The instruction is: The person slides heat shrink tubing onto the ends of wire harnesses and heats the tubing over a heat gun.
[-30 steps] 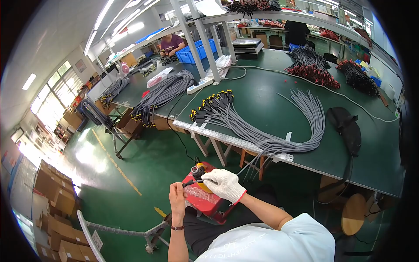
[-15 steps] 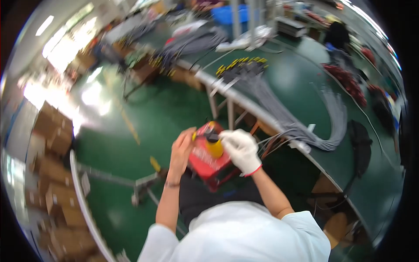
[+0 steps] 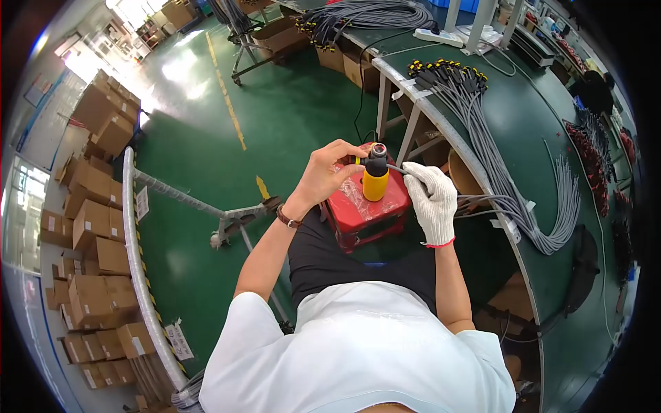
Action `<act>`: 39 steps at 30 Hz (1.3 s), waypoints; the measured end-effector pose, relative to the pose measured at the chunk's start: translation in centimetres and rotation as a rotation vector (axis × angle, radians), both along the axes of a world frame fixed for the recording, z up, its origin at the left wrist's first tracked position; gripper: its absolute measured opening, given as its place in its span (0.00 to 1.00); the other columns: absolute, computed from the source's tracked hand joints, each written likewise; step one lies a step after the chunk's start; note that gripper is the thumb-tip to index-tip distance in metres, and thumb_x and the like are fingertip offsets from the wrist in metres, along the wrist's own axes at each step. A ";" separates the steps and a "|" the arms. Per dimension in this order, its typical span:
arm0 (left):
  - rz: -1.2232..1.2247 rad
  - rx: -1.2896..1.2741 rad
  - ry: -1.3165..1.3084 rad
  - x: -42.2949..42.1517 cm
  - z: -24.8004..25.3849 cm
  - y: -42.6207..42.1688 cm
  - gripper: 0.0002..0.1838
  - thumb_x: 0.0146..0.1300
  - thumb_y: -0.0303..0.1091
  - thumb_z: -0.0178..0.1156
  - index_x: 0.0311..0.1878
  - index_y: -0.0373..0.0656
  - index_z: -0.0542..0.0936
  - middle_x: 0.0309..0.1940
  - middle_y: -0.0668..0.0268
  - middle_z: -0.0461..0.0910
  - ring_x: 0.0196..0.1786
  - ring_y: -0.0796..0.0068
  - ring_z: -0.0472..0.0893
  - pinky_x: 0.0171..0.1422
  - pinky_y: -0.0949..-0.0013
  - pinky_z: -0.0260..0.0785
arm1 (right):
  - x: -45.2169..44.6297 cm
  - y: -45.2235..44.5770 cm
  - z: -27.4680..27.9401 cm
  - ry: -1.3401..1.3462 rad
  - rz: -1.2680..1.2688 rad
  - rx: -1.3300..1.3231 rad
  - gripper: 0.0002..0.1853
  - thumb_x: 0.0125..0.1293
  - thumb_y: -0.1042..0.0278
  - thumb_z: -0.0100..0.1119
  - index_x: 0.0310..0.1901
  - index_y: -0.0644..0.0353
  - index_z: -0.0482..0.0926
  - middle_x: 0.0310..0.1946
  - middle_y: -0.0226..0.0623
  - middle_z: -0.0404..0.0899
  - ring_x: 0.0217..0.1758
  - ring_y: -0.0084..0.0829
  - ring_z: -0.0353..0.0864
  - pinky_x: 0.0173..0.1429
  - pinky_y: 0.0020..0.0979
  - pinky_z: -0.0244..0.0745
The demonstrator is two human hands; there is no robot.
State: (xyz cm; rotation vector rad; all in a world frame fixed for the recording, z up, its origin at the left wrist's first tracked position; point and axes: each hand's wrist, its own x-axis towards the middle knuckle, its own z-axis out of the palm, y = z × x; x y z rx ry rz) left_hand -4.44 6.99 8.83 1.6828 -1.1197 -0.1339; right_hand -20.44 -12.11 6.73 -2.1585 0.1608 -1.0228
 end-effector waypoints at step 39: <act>0.223 -0.438 0.897 4.7 -7.4 -4.8 0.16 0.74 0.38 0.62 0.53 0.33 0.81 0.48 0.61 0.84 0.49 0.70 0.83 0.54 0.67 0.77 | 4.4 -0.9 -2.0 0.127 -0.193 -0.001 0.08 0.67 0.59 0.61 0.43 0.46 0.86 0.37 0.36 0.84 0.40 0.45 0.85 0.43 0.43 0.80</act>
